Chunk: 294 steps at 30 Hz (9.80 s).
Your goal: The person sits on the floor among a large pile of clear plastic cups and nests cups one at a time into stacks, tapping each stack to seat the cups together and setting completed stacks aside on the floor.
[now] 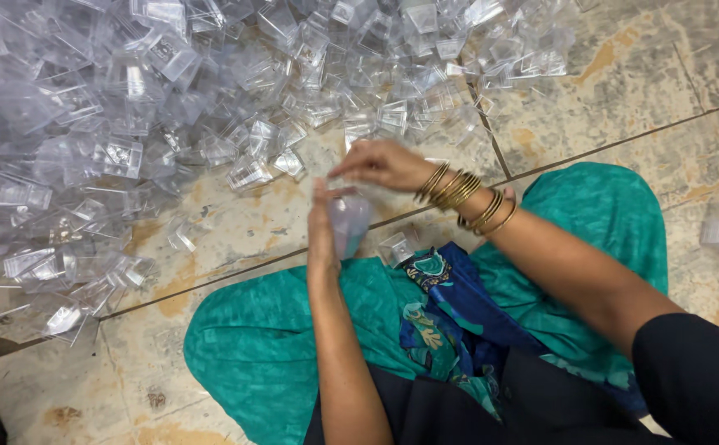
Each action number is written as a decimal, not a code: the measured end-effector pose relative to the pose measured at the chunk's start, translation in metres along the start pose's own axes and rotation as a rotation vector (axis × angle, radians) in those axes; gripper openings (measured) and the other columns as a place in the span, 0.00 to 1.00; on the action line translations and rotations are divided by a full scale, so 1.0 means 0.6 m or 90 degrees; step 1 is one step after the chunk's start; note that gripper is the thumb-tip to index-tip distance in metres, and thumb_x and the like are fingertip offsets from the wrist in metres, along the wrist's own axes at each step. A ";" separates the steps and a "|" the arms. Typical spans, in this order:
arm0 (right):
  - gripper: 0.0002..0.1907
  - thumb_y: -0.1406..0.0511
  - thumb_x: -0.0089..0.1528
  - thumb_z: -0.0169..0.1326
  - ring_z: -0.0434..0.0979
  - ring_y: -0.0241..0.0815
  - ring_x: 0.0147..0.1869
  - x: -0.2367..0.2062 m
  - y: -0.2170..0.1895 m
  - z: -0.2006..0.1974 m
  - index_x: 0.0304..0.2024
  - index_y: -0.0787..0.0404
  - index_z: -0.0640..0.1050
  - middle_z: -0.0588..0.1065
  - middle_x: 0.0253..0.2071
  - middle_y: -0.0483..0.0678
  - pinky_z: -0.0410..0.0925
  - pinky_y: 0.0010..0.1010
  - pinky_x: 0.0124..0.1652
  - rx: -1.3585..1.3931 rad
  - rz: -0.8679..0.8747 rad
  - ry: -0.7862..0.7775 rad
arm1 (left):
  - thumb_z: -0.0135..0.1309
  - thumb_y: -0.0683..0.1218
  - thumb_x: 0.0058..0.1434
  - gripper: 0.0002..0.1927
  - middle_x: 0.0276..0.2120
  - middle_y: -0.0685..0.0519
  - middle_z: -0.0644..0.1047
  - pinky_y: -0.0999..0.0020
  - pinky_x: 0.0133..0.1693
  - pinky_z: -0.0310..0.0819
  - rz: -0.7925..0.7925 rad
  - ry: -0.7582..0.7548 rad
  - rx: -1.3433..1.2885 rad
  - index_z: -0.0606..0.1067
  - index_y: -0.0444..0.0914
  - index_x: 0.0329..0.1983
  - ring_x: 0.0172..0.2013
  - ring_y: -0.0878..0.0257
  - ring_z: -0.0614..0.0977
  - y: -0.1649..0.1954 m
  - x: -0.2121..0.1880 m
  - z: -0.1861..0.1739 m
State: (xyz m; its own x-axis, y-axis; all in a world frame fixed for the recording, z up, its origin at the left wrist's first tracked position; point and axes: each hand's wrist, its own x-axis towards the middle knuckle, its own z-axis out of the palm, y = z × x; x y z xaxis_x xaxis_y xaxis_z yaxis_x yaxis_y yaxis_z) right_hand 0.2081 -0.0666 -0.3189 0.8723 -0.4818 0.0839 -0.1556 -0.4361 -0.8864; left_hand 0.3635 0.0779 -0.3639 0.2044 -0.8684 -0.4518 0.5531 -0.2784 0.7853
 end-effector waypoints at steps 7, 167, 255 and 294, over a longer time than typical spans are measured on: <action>0.13 0.60 0.68 0.53 0.76 0.34 0.44 0.038 -0.028 0.037 0.52 0.56 0.80 0.74 0.44 0.44 0.72 0.29 0.41 0.111 0.150 -0.080 | 0.49 0.67 0.63 0.31 0.44 0.48 0.80 0.67 0.44 0.74 0.027 0.017 -0.075 0.78 0.38 0.52 0.42 0.61 0.80 0.007 -0.002 -0.009; 0.30 0.58 0.70 0.52 0.75 0.40 0.51 -0.019 -0.014 -0.038 0.73 0.48 0.61 0.68 0.50 0.46 0.73 0.41 0.53 0.234 0.126 -0.022 | 0.42 0.74 0.62 0.38 0.39 0.46 0.79 0.60 0.36 0.76 -0.117 0.056 -0.073 0.75 0.36 0.50 0.36 0.56 0.80 0.001 0.000 -0.010; 0.68 0.65 0.56 0.66 0.76 0.70 0.59 -0.035 0.042 -0.027 0.74 0.61 0.25 0.40 0.74 0.78 0.74 0.43 0.55 -0.257 0.411 0.221 | 0.40 0.80 0.59 0.49 0.28 0.44 0.78 0.60 0.31 0.75 -0.032 0.011 -0.106 0.78 0.31 0.47 0.27 0.53 0.79 0.046 -0.039 0.017; 0.21 0.55 0.73 0.44 0.80 0.38 0.53 -0.139 -0.119 -0.037 0.63 0.54 0.77 0.81 0.51 0.51 0.71 0.29 0.52 -0.004 0.213 0.245 | 0.46 0.64 0.67 0.25 0.28 0.55 0.74 0.76 0.17 0.65 0.030 -0.020 0.227 0.67 0.40 0.51 0.20 0.70 0.74 0.002 -0.076 0.132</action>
State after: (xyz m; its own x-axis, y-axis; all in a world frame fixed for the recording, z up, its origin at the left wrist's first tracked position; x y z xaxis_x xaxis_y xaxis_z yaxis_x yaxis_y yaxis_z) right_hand 0.1361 -0.0120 -0.2526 0.5402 -0.8405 -0.0417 -0.4018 -0.2141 -0.8903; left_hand 0.2911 0.0848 -0.3086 0.1958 -0.8943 -0.4024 0.2252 -0.3583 0.9060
